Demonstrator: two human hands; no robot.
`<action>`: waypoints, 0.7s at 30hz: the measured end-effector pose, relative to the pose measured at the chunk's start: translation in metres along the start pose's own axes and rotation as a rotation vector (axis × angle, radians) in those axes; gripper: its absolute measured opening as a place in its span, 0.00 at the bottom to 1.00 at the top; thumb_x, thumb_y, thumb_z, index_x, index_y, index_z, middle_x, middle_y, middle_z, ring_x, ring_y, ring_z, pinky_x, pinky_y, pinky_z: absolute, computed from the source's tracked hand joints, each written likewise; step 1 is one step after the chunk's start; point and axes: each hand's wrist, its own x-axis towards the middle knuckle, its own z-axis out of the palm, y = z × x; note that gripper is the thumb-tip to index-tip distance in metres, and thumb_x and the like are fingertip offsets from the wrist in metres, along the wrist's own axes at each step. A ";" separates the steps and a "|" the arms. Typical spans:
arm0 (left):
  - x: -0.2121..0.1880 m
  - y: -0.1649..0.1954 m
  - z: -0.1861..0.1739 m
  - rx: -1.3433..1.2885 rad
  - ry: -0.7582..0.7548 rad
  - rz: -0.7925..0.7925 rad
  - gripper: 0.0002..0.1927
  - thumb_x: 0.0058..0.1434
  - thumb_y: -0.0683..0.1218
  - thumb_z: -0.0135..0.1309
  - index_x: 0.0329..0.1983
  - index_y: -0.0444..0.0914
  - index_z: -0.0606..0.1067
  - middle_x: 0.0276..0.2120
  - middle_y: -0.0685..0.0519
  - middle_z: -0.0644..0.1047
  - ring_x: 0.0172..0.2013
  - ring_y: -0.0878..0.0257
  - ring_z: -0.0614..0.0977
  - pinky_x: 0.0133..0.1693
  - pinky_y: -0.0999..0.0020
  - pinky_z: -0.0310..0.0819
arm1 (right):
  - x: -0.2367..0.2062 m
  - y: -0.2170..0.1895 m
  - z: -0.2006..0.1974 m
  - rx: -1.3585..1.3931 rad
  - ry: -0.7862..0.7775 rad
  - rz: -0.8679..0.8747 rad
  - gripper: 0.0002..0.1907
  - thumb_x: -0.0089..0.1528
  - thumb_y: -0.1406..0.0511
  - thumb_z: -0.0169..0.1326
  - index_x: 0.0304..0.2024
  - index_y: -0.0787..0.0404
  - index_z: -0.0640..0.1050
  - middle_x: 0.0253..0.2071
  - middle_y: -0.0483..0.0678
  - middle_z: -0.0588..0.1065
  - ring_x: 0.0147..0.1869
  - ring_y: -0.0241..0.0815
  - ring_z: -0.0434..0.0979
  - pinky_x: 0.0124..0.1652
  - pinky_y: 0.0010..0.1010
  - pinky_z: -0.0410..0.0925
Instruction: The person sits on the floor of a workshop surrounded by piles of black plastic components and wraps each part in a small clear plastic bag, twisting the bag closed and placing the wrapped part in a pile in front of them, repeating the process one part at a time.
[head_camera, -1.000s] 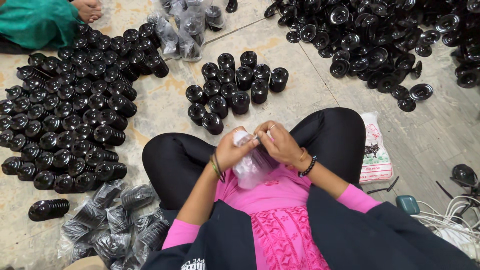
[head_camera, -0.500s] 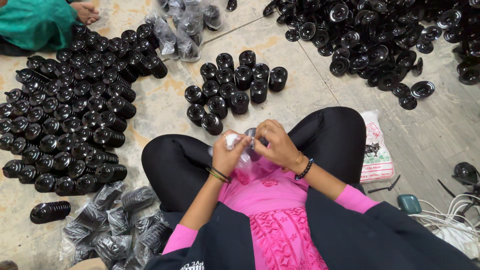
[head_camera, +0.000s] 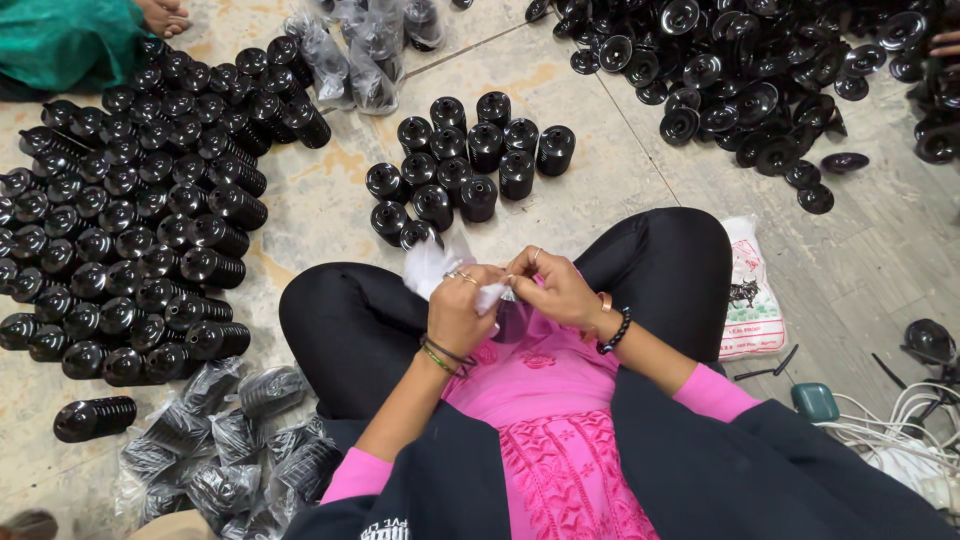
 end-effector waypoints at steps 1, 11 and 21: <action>-0.001 -0.002 0.001 -0.110 -0.071 -0.252 0.08 0.59 0.38 0.64 0.38 0.37 0.76 0.34 0.51 0.82 0.36 0.62 0.83 0.39 0.65 0.75 | 0.000 -0.004 -0.001 -0.135 0.023 -0.141 0.05 0.62 0.69 0.58 0.37 0.64 0.76 0.36 0.50 0.77 0.38 0.42 0.76 0.44 0.32 0.68; -0.014 -0.043 0.018 -1.067 0.049 -1.021 0.04 0.60 0.38 0.62 0.34 0.33 0.77 0.30 0.52 0.81 0.30 0.66 0.81 0.32 0.70 0.76 | -0.002 -0.039 0.009 -0.494 0.113 -0.484 0.08 0.59 0.67 0.60 0.40 0.63 0.76 0.36 0.48 0.76 0.41 0.45 0.77 0.49 0.36 0.64; -0.023 -0.004 -0.067 -0.175 -0.041 -0.694 0.10 0.59 0.46 0.64 0.35 0.35 0.79 0.27 0.53 0.81 0.28 0.70 0.79 0.32 0.70 0.75 | 0.015 -0.005 0.019 -0.442 0.102 -0.581 0.05 0.60 0.70 0.57 0.34 0.62 0.72 0.32 0.49 0.73 0.36 0.49 0.73 0.44 0.38 0.65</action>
